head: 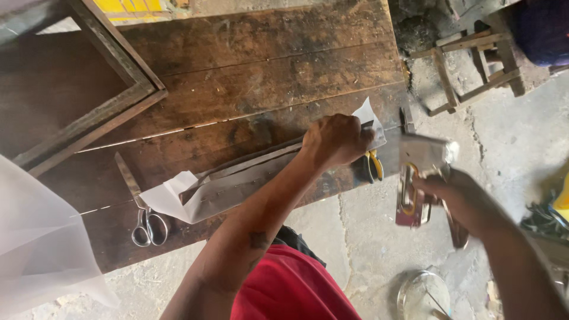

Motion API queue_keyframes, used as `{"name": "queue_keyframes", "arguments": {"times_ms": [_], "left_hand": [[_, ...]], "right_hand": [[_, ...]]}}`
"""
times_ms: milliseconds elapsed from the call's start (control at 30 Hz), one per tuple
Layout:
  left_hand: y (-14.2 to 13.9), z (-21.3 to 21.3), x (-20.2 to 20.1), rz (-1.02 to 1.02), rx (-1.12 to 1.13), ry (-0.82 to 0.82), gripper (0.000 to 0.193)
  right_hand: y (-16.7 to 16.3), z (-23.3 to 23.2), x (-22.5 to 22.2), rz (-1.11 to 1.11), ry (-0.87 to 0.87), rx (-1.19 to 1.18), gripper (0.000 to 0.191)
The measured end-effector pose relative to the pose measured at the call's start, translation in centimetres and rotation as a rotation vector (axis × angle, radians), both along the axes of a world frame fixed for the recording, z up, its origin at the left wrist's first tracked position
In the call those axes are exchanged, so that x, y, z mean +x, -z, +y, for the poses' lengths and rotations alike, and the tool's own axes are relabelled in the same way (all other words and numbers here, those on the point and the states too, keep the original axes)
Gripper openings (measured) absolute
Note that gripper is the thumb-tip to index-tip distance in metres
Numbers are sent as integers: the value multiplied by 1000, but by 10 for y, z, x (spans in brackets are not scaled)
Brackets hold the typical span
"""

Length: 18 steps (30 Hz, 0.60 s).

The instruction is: The person attaches a white mesh to a rectangular wooden frame using a staple gun. They fold the mesh over the edges and staple it in place, then trim the excess mesh with scissors.

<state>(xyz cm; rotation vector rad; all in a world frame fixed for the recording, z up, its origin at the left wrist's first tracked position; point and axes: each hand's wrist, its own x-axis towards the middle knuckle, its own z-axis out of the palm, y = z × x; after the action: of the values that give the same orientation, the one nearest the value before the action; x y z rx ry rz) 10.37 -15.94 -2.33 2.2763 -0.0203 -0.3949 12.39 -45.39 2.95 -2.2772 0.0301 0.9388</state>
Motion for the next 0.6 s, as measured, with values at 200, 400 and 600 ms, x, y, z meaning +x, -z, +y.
{"name": "queue_keyframes", "arguments": {"times_ms": [200, 400, 600], "left_hand": [[-14, -4, -13, -138, 321, 119, 86], [-89, 34, -62, -172, 254, 126, 76], [-148, 128, -164, -445, -481, -38, 51]], "right_hand": [[102, -26, -88, 61, 499, -58, 48], [176, -17, -143, 125, 418, 60, 43], [169, 24, -132, -40, 209, 92, 41]]}}
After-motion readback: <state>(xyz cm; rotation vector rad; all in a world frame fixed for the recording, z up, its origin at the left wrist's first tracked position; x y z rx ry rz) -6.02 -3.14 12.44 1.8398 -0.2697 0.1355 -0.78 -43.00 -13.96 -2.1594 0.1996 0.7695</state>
